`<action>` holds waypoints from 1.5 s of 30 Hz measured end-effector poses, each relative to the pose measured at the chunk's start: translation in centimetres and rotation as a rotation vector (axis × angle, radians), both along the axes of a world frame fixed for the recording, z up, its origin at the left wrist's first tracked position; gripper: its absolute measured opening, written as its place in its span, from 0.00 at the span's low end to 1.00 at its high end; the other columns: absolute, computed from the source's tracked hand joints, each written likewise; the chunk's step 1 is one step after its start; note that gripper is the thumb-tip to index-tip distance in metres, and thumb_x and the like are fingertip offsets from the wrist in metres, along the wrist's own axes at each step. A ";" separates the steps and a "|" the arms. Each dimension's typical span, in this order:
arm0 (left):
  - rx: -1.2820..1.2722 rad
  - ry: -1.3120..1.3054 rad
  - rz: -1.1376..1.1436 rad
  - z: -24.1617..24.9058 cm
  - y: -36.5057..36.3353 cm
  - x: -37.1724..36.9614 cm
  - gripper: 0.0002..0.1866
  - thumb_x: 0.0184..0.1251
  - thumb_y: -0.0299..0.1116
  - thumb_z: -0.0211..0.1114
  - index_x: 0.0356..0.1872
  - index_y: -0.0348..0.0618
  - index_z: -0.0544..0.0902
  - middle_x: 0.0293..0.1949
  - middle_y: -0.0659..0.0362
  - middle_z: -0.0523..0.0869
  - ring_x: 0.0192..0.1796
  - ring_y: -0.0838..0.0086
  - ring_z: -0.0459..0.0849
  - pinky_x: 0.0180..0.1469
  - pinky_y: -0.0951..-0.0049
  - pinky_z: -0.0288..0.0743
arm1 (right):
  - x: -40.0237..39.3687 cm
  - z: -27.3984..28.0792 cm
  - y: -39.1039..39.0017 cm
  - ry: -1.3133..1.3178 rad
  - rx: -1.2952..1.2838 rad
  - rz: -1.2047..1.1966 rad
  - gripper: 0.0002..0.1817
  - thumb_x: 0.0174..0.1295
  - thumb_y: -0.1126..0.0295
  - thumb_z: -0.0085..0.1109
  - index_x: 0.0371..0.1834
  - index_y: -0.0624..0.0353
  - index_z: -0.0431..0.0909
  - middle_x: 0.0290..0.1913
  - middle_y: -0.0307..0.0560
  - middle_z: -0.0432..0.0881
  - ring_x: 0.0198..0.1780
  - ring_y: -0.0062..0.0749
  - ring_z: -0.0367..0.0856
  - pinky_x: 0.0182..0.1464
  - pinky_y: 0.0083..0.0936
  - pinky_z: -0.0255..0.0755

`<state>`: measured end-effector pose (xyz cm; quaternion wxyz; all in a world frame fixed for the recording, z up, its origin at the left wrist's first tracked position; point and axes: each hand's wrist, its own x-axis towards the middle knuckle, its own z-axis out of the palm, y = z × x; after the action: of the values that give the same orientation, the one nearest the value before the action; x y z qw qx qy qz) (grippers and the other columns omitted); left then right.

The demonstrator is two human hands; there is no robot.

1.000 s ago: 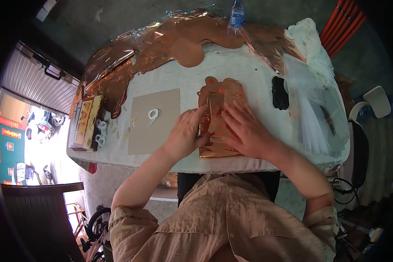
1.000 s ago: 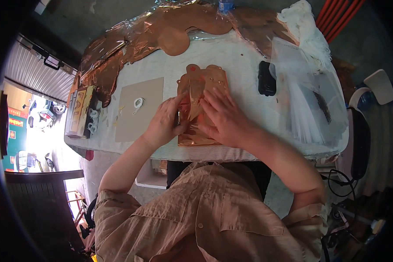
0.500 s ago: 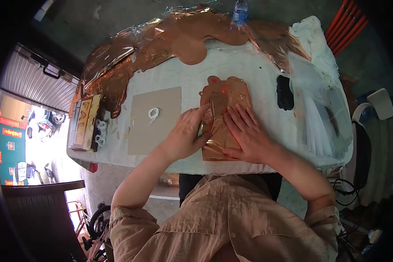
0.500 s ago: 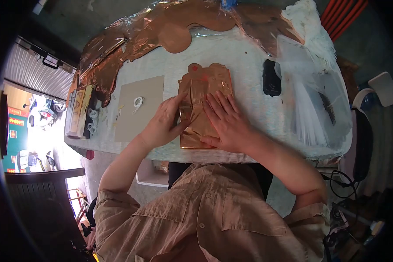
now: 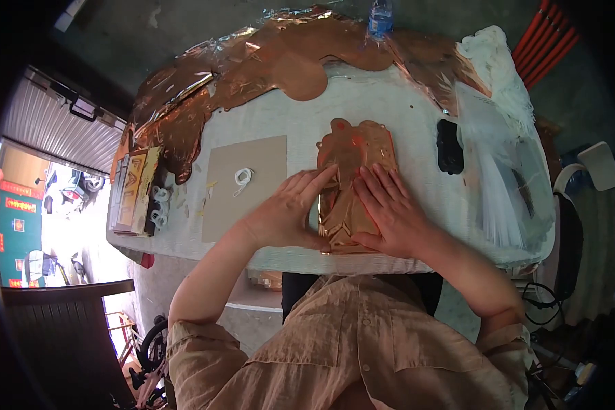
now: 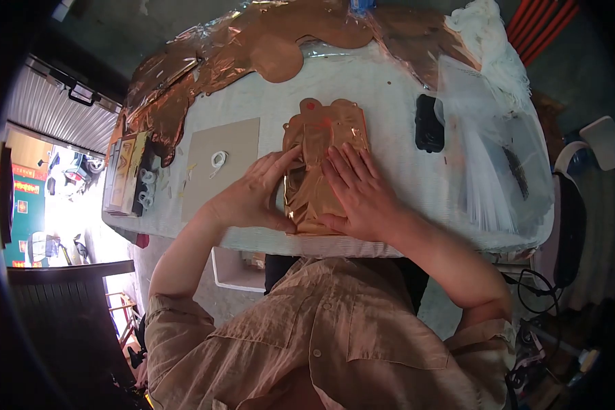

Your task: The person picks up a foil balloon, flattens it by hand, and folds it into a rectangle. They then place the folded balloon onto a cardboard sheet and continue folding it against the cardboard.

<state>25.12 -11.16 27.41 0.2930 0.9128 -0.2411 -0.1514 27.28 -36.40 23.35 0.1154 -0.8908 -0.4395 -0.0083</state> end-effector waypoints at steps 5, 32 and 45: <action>-0.016 -0.006 -0.005 0.4 0.1 -0.1 0.64 0.40 0.45 0.81 0.76 0.45 0.47 0.67 0.45 0.66 0.71 0.52 0.63 0.72 0.59 0.59 | -0.1 -0.2 0.0 -0.024 0.007 0.001 0.49 0.60 0.39 0.54 0.74 0.68 0.55 0.77 0.62 0.51 0.79 0.56 0.45 0.78 0.47 0.37; -0.312 -0.177 0.425 -2.7 -2.0 1.5 0.38 0.52 0.25 0.72 0.67 0.45 0.65 0.38 0.55 0.84 0.33 0.67 0.80 0.38 0.70 0.75 | -0.2 -0.2 -0.1 -0.032 0.006 -0.032 0.48 0.59 0.39 0.54 0.71 0.69 0.59 0.75 0.63 0.54 0.78 0.55 0.48 0.77 0.48 0.39; -0.224 -0.354 0.426 -3.1 -1.3 1.4 0.30 0.56 0.24 0.69 0.62 0.41 0.70 0.48 0.50 0.78 0.51 0.57 0.78 0.49 0.64 0.76 | -0.3 -0.3 -0.1 -0.039 -0.017 -0.032 0.49 0.60 0.38 0.53 0.73 0.68 0.57 0.76 0.63 0.53 0.78 0.55 0.47 0.78 0.48 0.38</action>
<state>26.53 -12.44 24.28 0.3705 0.9169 -0.1069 0.1026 27.02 -36.54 23.04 0.0991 -0.8983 -0.4275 -0.0236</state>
